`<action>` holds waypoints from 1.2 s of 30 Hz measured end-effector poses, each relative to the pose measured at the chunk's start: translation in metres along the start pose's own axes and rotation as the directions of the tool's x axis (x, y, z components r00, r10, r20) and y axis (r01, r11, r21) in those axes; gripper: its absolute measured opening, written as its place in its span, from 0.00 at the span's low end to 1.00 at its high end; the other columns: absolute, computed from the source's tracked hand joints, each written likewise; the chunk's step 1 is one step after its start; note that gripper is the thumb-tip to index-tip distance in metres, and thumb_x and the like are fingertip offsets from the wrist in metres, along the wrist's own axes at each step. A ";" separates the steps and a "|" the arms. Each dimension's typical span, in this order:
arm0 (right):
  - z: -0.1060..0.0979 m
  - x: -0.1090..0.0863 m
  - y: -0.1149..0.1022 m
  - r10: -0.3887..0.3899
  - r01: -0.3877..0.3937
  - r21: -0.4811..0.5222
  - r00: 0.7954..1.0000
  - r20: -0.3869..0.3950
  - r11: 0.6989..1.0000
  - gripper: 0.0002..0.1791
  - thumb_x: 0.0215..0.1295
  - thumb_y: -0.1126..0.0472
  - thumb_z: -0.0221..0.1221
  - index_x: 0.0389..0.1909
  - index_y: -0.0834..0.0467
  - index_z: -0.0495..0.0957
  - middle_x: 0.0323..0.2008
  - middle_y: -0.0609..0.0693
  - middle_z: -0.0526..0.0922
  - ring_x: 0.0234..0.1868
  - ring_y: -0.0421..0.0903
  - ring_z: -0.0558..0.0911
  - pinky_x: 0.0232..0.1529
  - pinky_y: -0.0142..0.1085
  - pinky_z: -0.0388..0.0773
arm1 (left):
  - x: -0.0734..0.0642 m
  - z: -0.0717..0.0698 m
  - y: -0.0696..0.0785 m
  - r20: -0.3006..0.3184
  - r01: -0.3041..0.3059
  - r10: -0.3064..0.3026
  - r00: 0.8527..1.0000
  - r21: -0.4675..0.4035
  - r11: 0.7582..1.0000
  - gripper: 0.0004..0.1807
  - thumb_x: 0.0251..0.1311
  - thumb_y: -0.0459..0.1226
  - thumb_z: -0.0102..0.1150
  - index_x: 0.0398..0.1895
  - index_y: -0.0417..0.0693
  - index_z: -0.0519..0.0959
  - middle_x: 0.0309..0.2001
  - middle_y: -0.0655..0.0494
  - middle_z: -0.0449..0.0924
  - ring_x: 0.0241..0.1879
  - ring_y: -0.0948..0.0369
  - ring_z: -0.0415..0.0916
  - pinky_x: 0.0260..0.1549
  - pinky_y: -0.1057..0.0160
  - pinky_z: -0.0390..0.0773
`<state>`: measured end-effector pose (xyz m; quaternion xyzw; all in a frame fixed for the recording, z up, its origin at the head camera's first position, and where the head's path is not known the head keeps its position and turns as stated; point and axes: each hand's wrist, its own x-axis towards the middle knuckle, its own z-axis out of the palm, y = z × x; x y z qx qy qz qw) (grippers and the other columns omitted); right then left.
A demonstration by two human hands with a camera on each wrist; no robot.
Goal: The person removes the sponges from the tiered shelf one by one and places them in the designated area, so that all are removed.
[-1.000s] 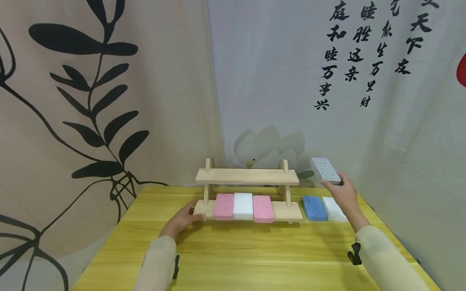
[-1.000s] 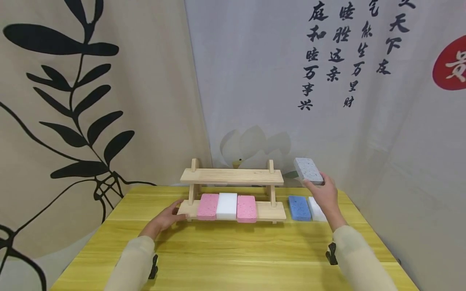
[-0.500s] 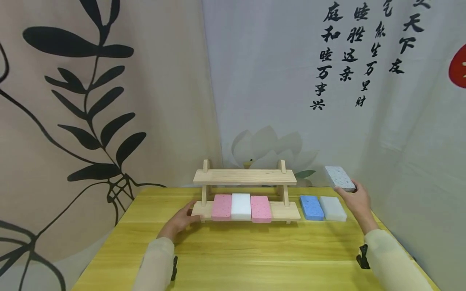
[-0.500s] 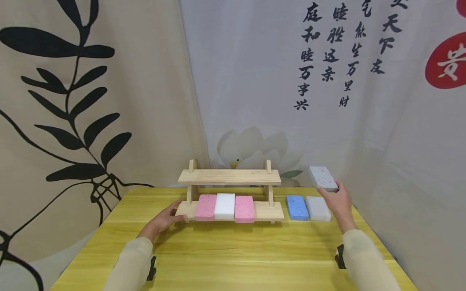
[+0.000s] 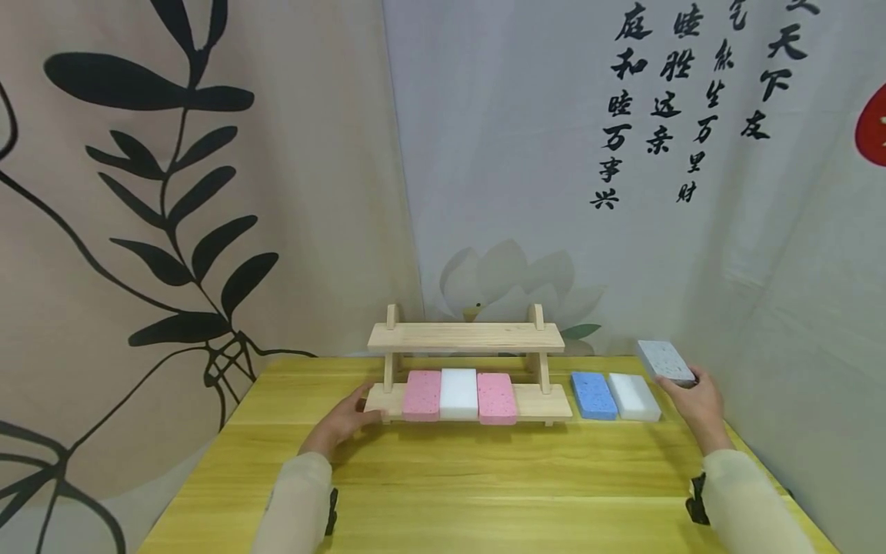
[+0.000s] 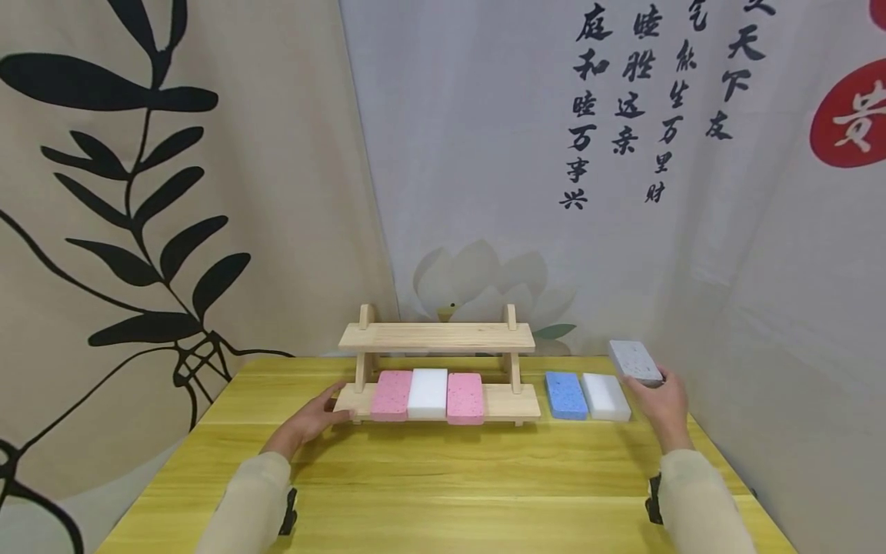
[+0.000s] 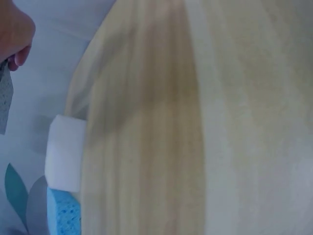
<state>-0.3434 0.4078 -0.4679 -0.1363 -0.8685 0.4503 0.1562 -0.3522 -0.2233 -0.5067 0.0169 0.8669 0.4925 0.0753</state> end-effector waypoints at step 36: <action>-0.001 -0.002 0.048 0.176 -0.173 -0.078 0.984 0.034 0.982 0.54 0.67 0.43 0.58 0.71 0.80 0.43 0.66 0.82 0.53 0.65 0.75 0.58 0.66 0.63 0.56 | -0.001 0.001 0.000 -0.003 -0.003 0.003 1.000 -0.014 1.000 0.47 0.63 0.46 0.66 0.79 0.49 0.50 0.63 0.34 0.69 0.58 0.43 0.72 0.57 0.39 0.70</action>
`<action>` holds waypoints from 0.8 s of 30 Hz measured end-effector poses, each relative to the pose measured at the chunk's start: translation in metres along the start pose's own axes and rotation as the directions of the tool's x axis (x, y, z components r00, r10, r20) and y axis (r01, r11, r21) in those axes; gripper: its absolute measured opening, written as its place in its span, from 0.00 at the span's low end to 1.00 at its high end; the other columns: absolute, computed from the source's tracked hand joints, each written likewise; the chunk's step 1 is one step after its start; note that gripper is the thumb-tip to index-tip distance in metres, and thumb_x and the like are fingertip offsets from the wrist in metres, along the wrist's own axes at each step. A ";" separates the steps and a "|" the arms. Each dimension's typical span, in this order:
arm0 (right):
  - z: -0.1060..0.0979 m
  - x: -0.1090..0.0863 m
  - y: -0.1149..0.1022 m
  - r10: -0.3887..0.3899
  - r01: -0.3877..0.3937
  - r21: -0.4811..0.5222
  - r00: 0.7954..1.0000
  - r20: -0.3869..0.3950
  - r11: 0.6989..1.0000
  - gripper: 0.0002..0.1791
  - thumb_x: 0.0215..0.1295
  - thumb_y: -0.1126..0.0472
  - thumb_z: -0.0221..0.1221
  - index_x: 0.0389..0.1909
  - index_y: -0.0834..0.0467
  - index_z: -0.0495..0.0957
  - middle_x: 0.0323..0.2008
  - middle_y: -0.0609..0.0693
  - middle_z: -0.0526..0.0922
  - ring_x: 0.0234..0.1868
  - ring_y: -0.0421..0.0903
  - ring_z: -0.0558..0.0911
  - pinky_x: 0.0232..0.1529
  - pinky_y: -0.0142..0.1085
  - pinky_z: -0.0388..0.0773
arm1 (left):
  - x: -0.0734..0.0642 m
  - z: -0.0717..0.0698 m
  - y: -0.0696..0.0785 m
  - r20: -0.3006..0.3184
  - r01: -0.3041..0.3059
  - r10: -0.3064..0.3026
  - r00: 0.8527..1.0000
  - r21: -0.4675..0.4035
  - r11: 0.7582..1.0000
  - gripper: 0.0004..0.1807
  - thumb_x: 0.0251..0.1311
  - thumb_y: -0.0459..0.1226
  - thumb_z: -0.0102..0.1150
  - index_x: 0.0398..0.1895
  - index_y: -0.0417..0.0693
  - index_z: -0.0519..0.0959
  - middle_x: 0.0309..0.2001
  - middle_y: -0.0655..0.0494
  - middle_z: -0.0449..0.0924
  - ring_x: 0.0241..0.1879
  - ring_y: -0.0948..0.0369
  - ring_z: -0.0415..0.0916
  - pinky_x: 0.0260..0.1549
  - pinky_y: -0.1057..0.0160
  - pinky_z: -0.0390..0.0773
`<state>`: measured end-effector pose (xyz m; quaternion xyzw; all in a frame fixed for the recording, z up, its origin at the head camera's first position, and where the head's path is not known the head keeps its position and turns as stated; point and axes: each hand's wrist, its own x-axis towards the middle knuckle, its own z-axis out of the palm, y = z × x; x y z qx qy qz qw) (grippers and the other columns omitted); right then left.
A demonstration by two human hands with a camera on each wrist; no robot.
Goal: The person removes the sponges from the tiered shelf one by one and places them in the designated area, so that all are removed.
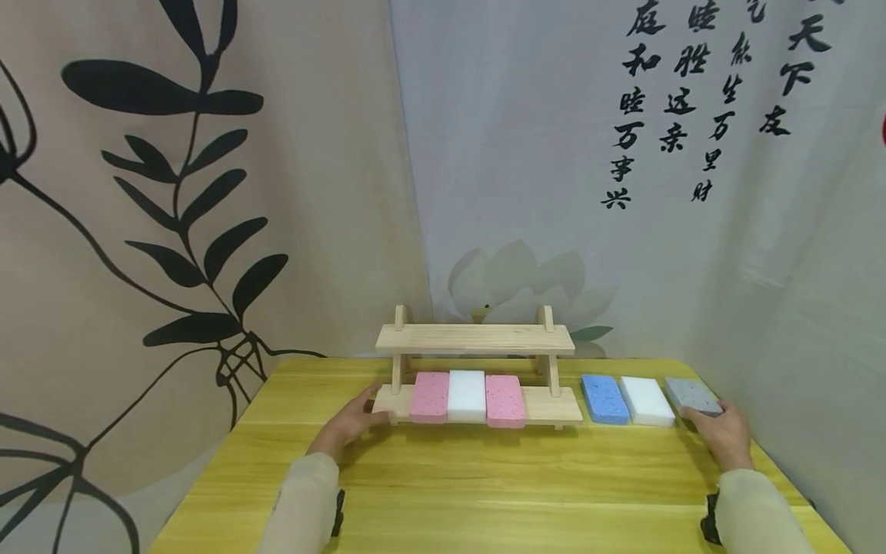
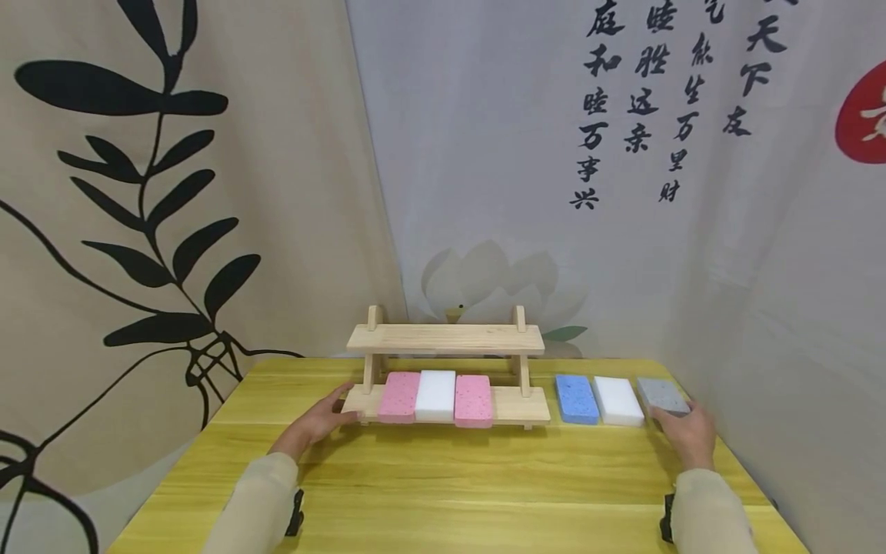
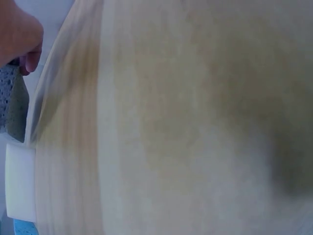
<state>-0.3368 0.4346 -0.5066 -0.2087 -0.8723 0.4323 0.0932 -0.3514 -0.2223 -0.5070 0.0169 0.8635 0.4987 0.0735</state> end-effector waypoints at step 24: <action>0.000 -0.009 -0.009 0.017 -0.010 -0.082 0.996 0.082 0.997 0.56 0.69 0.44 0.55 0.69 0.84 0.35 0.67 0.85 0.43 0.68 0.80 0.48 0.67 0.65 0.50 | -0.003 0.000 0.003 -0.002 0.021 -0.021 1.000 0.026 0.999 0.48 0.63 0.50 0.65 0.80 0.51 0.49 0.68 0.32 0.63 0.64 0.37 0.65 0.60 0.36 0.65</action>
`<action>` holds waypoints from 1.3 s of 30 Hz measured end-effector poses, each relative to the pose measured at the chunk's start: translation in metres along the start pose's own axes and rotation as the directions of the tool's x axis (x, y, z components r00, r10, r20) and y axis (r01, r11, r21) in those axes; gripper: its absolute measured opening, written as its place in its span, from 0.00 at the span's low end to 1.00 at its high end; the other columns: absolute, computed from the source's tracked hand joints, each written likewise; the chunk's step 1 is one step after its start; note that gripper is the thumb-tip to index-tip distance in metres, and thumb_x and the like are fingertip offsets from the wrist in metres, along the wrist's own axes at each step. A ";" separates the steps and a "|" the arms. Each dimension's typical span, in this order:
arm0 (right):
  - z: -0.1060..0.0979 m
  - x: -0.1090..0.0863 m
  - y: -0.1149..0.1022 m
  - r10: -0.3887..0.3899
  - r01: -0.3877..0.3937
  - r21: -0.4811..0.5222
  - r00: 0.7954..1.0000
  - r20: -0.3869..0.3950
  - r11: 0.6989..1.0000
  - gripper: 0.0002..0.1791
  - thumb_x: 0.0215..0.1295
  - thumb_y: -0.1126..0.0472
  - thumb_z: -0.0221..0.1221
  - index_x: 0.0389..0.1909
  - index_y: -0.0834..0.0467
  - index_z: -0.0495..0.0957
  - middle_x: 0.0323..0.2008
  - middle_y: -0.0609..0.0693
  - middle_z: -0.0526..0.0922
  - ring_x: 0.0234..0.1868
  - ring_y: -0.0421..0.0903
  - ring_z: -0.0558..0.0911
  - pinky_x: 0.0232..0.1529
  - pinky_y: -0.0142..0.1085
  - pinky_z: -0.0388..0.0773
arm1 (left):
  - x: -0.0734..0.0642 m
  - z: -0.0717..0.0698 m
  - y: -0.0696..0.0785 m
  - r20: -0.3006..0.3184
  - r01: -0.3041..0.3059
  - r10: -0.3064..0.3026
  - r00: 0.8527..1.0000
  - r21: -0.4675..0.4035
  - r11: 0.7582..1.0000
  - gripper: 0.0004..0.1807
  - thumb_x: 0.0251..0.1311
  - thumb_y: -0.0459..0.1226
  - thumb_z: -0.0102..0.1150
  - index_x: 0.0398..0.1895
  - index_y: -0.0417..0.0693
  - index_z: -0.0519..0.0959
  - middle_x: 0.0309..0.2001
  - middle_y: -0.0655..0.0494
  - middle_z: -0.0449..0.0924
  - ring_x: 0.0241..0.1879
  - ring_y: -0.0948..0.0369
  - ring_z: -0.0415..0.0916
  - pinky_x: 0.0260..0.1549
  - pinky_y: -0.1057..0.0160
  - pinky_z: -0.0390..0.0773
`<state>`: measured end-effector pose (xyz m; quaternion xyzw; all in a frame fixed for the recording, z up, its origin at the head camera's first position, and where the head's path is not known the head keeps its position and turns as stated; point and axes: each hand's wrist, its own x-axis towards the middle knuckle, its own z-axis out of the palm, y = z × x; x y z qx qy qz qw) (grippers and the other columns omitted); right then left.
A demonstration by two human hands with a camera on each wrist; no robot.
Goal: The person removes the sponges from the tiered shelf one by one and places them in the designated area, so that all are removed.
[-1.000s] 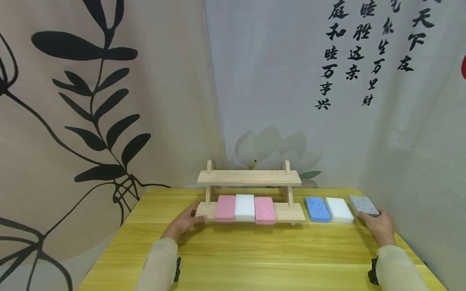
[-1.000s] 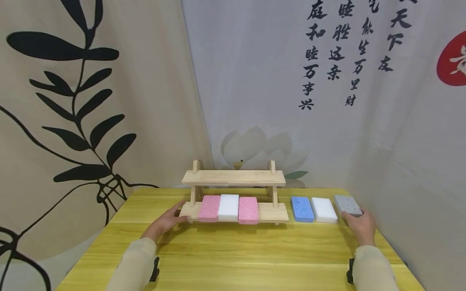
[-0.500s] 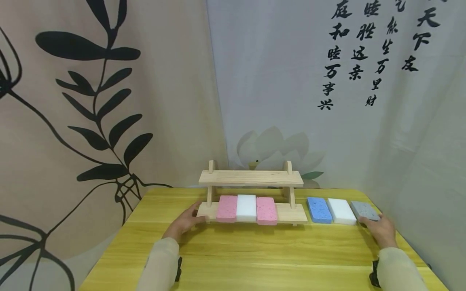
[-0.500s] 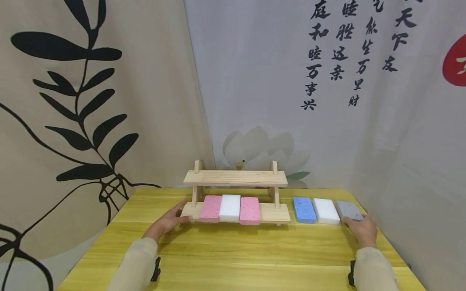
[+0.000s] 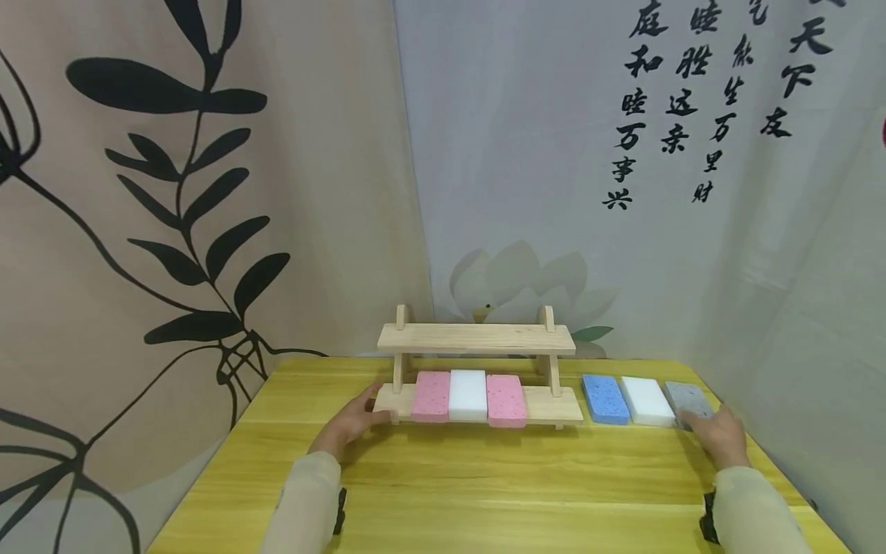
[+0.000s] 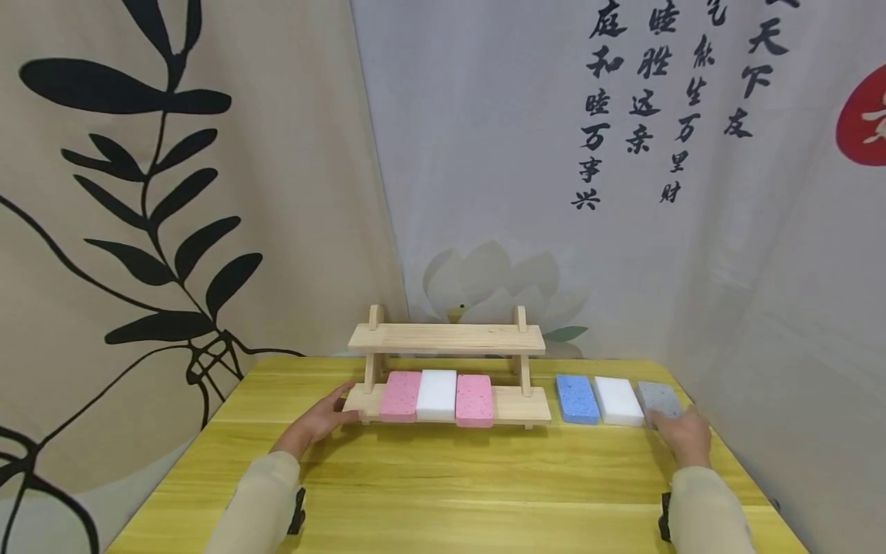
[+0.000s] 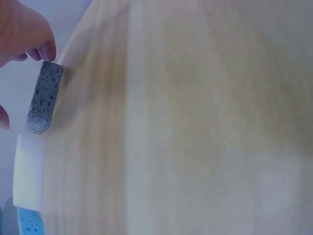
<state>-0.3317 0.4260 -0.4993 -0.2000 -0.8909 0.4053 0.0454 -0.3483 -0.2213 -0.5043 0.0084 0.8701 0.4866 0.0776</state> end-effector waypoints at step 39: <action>0.046 -0.064 -0.108 -0.185 0.184 0.079 0.983 -0.003 0.980 0.51 0.74 0.40 0.50 0.76 0.71 0.36 0.72 0.76 0.46 0.71 0.73 0.52 0.66 0.64 0.56 | 0.000 -0.004 0.002 0.032 -0.036 0.036 0.999 0.014 0.999 0.48 0.64 0.49 0.64 0.79 0.45 0.48 0.66 0.30 0.65 0.62 0.37 0.68 0.58 0.37 0.68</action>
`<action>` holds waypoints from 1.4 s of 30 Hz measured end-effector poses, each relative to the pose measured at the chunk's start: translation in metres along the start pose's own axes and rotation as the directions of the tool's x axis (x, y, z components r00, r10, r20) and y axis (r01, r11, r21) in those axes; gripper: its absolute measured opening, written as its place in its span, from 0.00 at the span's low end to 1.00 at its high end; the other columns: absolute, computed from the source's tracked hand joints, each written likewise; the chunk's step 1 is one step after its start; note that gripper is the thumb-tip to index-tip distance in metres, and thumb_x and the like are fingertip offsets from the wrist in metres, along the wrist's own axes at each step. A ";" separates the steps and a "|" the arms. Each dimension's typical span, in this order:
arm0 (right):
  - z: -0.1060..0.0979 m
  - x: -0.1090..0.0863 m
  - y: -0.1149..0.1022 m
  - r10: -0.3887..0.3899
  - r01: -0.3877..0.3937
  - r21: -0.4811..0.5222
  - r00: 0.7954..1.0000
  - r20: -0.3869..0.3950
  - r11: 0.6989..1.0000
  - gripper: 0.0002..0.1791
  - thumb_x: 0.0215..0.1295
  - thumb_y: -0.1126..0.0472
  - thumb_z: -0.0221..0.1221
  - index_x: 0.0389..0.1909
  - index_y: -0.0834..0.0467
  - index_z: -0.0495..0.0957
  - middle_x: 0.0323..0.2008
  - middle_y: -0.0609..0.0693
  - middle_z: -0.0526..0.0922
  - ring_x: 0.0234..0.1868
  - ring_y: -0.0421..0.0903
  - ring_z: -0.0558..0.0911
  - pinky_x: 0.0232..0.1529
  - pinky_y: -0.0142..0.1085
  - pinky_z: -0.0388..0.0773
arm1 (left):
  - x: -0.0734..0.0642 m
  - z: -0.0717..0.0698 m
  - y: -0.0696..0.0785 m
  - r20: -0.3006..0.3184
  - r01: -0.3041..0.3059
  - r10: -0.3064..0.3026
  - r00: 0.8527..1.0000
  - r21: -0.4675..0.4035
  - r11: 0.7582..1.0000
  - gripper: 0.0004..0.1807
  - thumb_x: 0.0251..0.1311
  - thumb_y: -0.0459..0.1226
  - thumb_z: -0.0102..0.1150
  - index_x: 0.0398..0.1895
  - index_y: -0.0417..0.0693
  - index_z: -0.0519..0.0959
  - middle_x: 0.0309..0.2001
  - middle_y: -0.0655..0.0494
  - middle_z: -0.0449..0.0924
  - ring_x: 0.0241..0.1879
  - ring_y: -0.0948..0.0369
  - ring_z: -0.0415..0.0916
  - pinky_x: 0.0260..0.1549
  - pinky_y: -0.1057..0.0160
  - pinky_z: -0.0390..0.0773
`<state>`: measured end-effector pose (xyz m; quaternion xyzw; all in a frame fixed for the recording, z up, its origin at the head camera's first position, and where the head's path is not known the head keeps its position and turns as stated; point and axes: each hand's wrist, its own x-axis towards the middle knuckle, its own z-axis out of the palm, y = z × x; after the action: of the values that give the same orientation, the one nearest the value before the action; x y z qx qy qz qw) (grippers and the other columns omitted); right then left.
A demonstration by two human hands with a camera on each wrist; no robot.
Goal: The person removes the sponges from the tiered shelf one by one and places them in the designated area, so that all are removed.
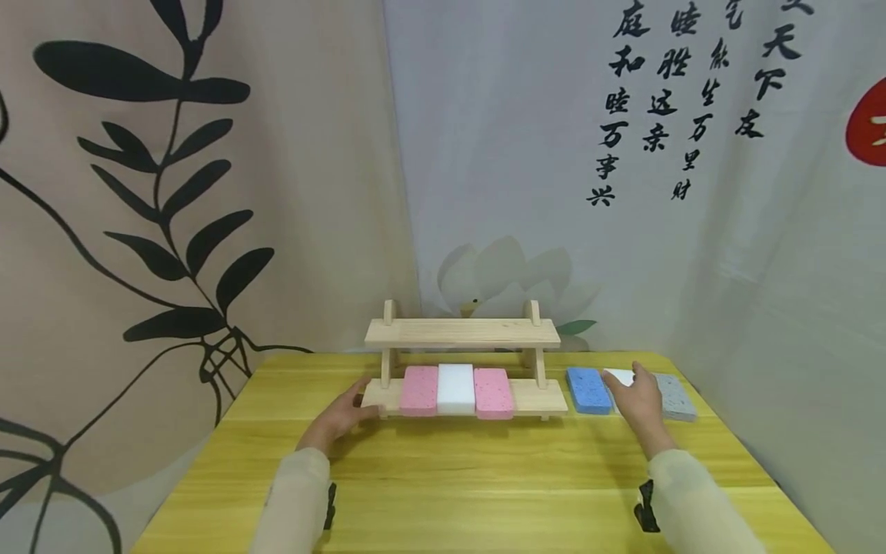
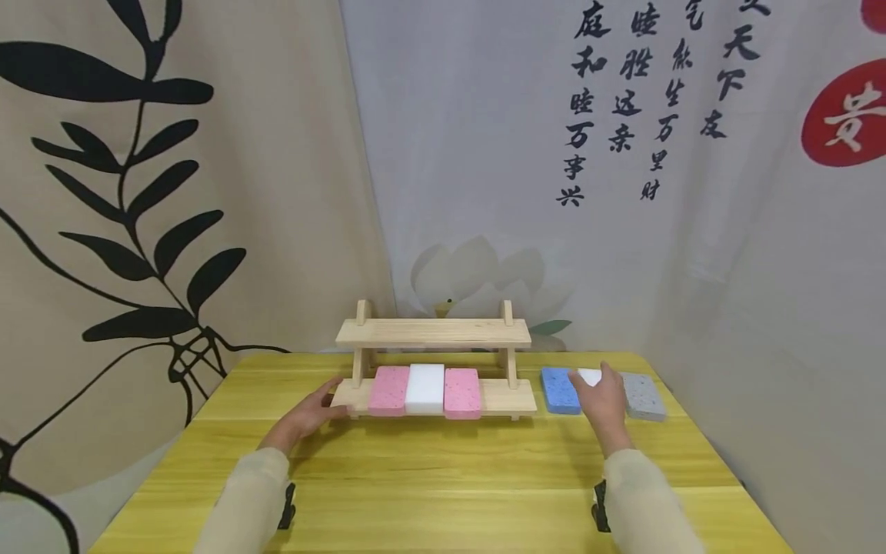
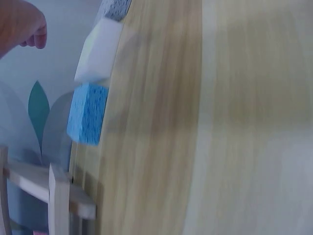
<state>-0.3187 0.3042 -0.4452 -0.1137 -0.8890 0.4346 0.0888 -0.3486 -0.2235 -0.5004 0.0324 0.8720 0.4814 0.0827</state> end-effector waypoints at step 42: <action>0.149 -0.061 -0.074 -0.123 0.127 0.040 0.989 -0.086 0.991 0.50 0.59 0.43 0.68 0.71 0.71 0.59 0.67 0.70 0.62 0.68 0.68 0.62 0.66 0.60 0.61 | 0.003 0.000 -0.002 0.021 0.001 -0.002 1.000 0.015 1.000 0.48 0.66 0.50 0.62 0.80 0.47 0.46 0.67 0.30 0.64 0.63 0.36 0.66 0.58 0.35 0.67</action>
<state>-0.3081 0.1309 -0.4800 -0.0736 -0.8798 0.4431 0.1554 -0.3514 -0.2239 -0.5024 0.0374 0.8746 0.4746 0.0920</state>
